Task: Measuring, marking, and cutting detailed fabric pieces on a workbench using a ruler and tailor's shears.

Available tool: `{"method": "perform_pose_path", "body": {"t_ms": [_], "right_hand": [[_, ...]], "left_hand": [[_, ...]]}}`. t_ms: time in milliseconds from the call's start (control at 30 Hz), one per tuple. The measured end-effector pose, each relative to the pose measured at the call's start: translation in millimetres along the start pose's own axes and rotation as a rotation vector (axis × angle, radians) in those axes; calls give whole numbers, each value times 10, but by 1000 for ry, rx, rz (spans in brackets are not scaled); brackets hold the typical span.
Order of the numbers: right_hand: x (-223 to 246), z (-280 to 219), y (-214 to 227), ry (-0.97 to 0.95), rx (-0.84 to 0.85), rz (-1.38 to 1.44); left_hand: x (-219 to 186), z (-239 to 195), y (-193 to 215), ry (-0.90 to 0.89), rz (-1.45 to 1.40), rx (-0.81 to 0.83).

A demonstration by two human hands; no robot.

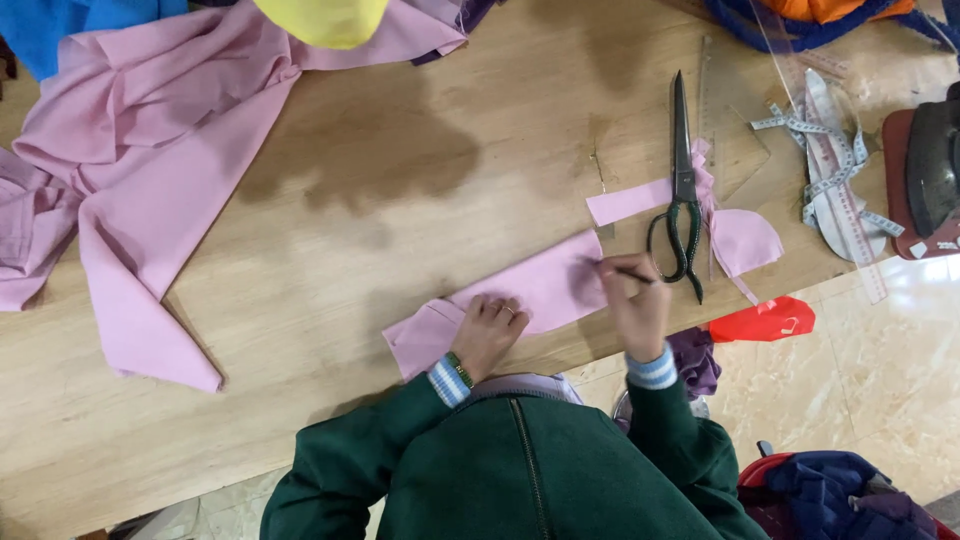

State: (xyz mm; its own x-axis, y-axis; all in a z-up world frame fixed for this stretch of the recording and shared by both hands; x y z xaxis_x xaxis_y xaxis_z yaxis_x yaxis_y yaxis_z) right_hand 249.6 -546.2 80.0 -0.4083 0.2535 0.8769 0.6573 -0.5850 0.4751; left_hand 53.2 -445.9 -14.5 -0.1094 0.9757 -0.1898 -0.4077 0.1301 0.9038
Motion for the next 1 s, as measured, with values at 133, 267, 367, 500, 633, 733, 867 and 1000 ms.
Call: {"method": "perform_pose_path", "body": {"t_ms": [133,267,367,500,633,733,867,1000], "right_hand": [[27,-167,-389,3,165,26],[-58,-206,-543,134,266,-203],[-472,-218,-455,153,220,-312],[-498,-154,-188,149,125,-510],[-329,-181,-346,140,148,-409],[-386,-283,-523,109,235,-280],[-494,-237,-392,149,154,-382],[-475,-184,-169,114,90,-457]], "left_hand": [[11,-16,64,9,-26,45],[23,-35,77,143,-104,120],[24,-44,87,189,-105,170],[26,-79,-31,207,-79,221],[27,-72,21,208,-98,243],[29,-80,5,220,-115,271],[40,-95,-23,223,-117,278],[32,-65,41,216,-98,266]]}}
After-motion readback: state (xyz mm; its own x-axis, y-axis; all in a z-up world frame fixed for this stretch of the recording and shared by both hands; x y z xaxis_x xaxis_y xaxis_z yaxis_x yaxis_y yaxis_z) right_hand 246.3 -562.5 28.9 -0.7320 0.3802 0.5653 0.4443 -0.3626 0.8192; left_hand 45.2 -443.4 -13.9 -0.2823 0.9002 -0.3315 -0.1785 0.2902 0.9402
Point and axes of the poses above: each hand's wrist, its own z-axis towards the middle knuckle, its own y-axis out of the back of the hand, x = y × z, the point moved 3 cm from there along z, towards the middle knuckle, and after that the axes turned 8 degrees about x, right-handed, at the moved point
